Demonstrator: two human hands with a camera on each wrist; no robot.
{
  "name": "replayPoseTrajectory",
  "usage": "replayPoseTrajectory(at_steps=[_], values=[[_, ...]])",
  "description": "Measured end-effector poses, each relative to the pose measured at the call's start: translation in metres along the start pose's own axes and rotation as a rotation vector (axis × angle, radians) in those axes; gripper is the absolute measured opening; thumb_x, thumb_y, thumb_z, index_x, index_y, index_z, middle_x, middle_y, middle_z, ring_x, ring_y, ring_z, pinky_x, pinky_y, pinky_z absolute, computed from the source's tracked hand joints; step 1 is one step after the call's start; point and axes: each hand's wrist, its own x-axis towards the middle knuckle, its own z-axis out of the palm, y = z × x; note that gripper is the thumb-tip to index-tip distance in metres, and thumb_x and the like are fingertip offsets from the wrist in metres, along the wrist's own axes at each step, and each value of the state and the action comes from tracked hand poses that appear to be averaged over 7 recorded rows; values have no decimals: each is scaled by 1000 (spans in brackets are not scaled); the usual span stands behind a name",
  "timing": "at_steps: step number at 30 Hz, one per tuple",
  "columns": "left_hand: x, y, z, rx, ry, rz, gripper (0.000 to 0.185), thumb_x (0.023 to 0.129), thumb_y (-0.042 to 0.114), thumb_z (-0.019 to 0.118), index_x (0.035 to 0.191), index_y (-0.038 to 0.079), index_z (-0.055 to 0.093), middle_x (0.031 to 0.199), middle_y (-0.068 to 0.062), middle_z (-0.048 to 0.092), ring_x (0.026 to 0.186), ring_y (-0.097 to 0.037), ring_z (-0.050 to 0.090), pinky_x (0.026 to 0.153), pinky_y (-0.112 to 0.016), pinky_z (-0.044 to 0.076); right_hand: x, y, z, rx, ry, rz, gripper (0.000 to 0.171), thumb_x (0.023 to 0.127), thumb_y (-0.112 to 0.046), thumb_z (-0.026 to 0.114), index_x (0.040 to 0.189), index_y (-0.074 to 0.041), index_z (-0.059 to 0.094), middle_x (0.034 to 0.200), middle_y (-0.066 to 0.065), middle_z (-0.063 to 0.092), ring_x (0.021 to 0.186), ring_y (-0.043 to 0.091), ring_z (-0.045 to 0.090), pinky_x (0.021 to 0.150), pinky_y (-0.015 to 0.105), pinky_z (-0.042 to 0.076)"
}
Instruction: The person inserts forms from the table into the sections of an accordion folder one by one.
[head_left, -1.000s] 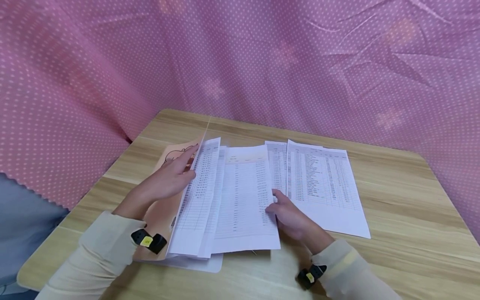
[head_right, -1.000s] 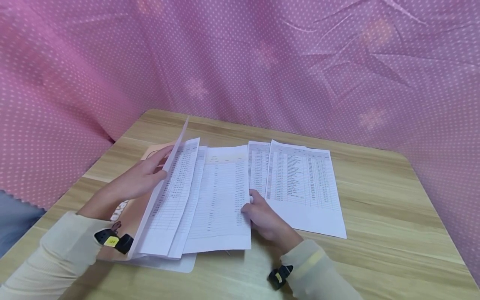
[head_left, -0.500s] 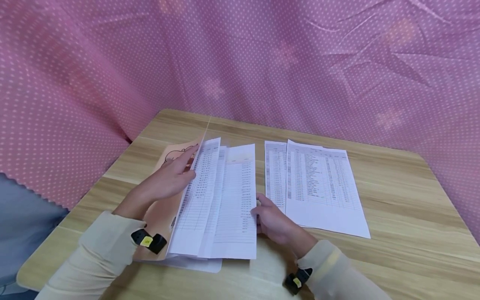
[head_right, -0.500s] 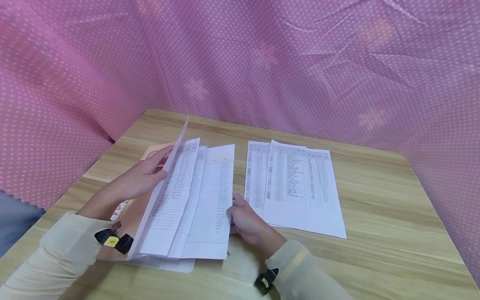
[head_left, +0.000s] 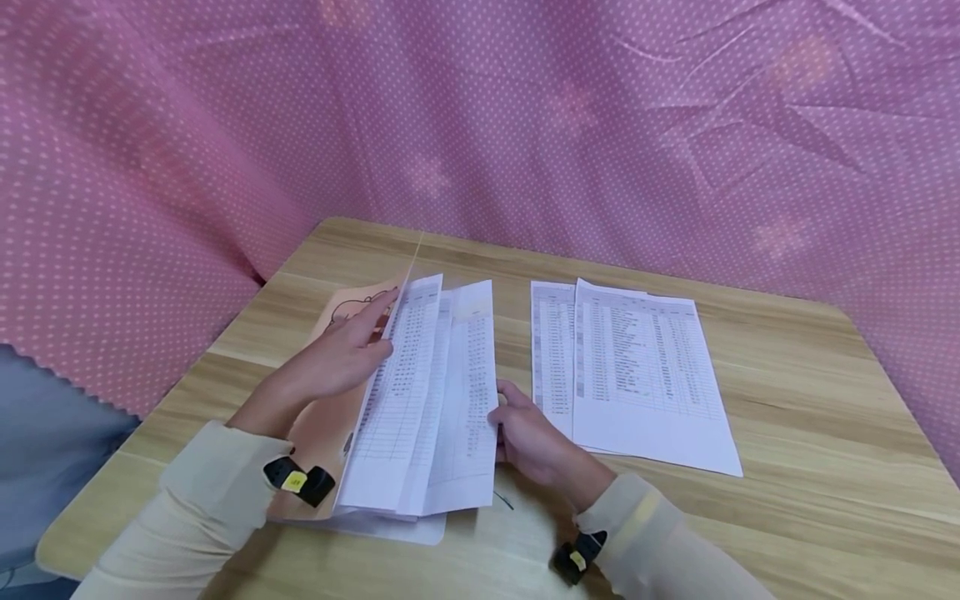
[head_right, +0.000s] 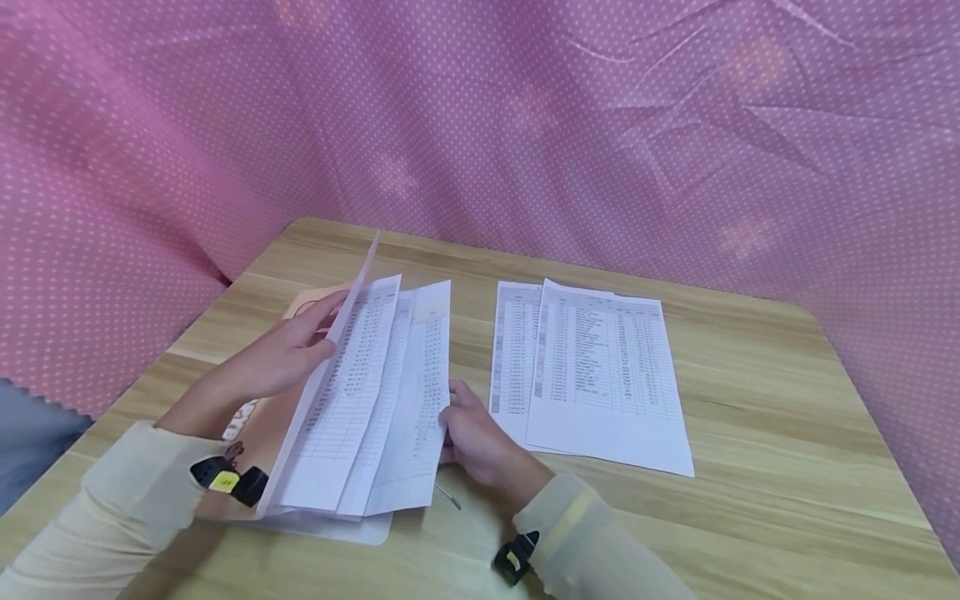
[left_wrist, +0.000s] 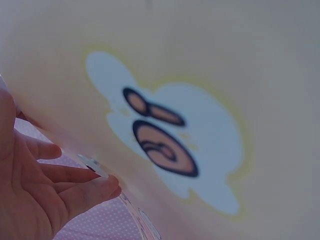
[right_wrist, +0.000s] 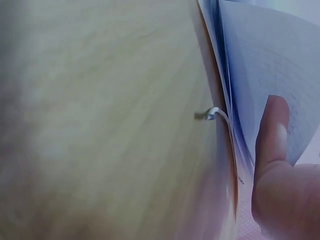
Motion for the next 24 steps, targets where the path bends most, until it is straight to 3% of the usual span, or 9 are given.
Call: replayPoseTrajectory(at_steps=[12,24], values=[[-2,1,-2,-46,-6,14,67,95,17,35,153,22,2,146,-19,36,132,-37,38,97,-54,41,-7,3,-4,61,91,-30,52,91,0,23,141,-13,29,135,18,49,105,22,59,77,37,50],[-3,2,-3,-57,-8,25,67,96,16,35,153,21,1,146,-21,35,129,-40,40,95,-56,41,2,3,13,49,20,-6,49,97,-4,23,143,-18,26,124,18,56,97,25,64,71,36,52]])
